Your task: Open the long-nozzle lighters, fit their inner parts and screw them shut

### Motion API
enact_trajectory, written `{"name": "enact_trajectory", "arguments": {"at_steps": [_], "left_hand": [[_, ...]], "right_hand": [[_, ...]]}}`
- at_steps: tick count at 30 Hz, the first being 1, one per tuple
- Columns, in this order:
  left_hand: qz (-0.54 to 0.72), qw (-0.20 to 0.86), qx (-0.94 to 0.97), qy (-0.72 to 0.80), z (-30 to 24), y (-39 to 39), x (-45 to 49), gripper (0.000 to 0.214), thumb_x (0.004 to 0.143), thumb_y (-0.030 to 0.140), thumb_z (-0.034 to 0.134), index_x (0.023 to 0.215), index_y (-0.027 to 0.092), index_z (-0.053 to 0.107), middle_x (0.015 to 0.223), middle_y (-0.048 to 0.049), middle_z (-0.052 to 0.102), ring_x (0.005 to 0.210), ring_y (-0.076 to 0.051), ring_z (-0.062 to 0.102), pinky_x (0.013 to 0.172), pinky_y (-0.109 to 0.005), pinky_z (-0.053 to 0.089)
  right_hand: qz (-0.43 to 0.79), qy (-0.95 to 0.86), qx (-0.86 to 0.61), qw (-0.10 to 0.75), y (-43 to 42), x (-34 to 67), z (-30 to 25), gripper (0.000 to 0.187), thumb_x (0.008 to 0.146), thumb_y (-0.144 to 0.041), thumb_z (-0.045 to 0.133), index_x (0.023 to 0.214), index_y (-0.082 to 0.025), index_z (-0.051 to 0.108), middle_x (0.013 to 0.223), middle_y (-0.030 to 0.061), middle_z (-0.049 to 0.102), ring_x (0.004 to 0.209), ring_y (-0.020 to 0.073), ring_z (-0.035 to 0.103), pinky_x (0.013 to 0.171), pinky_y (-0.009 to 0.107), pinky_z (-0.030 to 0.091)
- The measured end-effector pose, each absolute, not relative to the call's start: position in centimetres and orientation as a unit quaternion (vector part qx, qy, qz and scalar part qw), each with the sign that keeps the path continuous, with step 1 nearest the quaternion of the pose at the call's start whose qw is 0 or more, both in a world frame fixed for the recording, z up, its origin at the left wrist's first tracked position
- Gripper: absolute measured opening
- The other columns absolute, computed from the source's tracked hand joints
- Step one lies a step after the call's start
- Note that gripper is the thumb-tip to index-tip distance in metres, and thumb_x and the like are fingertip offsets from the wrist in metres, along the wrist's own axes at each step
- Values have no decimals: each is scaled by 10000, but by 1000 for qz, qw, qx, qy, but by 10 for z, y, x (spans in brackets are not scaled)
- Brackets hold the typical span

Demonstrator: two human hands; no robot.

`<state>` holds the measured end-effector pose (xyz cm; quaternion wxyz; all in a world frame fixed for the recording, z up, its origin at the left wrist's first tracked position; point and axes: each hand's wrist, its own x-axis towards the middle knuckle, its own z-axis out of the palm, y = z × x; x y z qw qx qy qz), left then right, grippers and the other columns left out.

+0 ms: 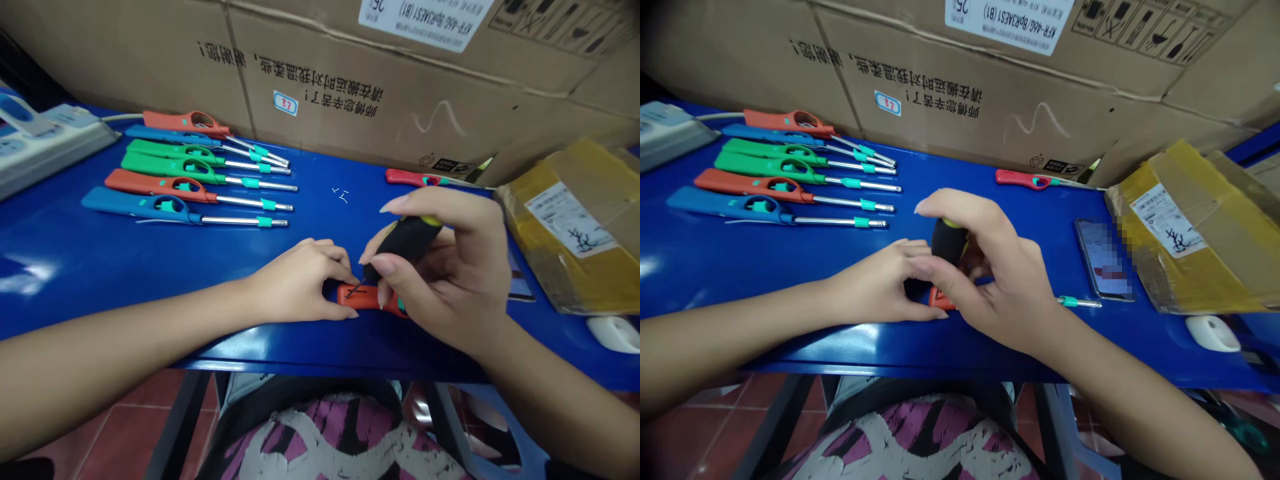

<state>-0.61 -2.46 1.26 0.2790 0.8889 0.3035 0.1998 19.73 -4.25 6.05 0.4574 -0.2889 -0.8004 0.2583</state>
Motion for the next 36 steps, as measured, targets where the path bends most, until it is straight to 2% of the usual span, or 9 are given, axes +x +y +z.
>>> {"name": "enact_trajectory", "arguments": {"at_steps": [6,11,15,21,24,27,29,33,36], "left_hand": [[207,283,889,295,13,-24,-6,265,804,375,798,1015,216,778,1037,-44,736,975,-235,657,910,-388,470],[212,290,886,295,12,-23,-6,202,803,336,788,940,189,773,944,-36,723,924,-217,653,867,-358,483],[216,290,886,290,11,-23,-5,236,804,345,790,991,201,772,969,-35,728,923,-215,654,869,-366,477],[216,300,881,297,13,-23,-5,268,794,335,803,1016,194,759,984,-33,729,924,-218,654,853,-359,482],[212,290,882,305,13,-24,-5,275,791,349,806,1014,194,765,989,-38,729,923,-224,652,850,-367,478],[210,279,888,299,14,-24,-5,270,799,368,803,1018,213,779,1032,-51,733,956,-239,659,903,-393,470],[208,285,887,297,15,-24,-5,269,798,356,803,1030,221,780,1037,-51,733,969,-241,663,914,-388,476],[193,295,886,301,16,-23,-4,234,800,347,798,991,212,781,988,-43,729,945,-231,658,876,-363,491],[198,284,888,303,16,-24,-3,268,800,353,802,1024,208,779,1001,-49,727,937,-232,655,870,-371,481]], "right_hand": [[262,-852,-255,374,-40,208,73,747,809,-78,696,1457,-357,451,1310,30,635,803,161,714,589,268,644],[93,-861,-256,430,-36,201,76,482,714,-306,879,1138,-300,652,992,-3,747,768,182,719,643,296,633],[69,-875,-267,398,-43,200,83,432,849,-269,729,1267,-262,620,1126,64,736,940,238,737,728,344,641],[113,-865,-281,400,-44,198,89,496,854,-220,727,1313,-374,617,1127,-6,742,748,195,724,588,322,613],[42,-895,-252,365,-38,200,90,419,910,-285,675,1318,-365,622,1045,-19,757,911,215,735,785,354,633],[91,-908,-247,327,-35,204,92,521,964,-172,479,1474,-274,501,1402,-6,638,1269,216,622,1070,379,535],[95,-914,-218,327,-35,205,93,518,949,-164,517,1462,-231,517,1362,20,661,1174,214,673,1011,364,573],[-14,-902,-238,361,-34,204,93,286,907,-365,706,1180,-281,693,842,-19,759,706,186,719,598,309,610],[-2,-893,-241,379,-35,206,91,345,1012,-405,498,1290,-262,644,1080,21,773,940,218,740,793,363,633]]}}
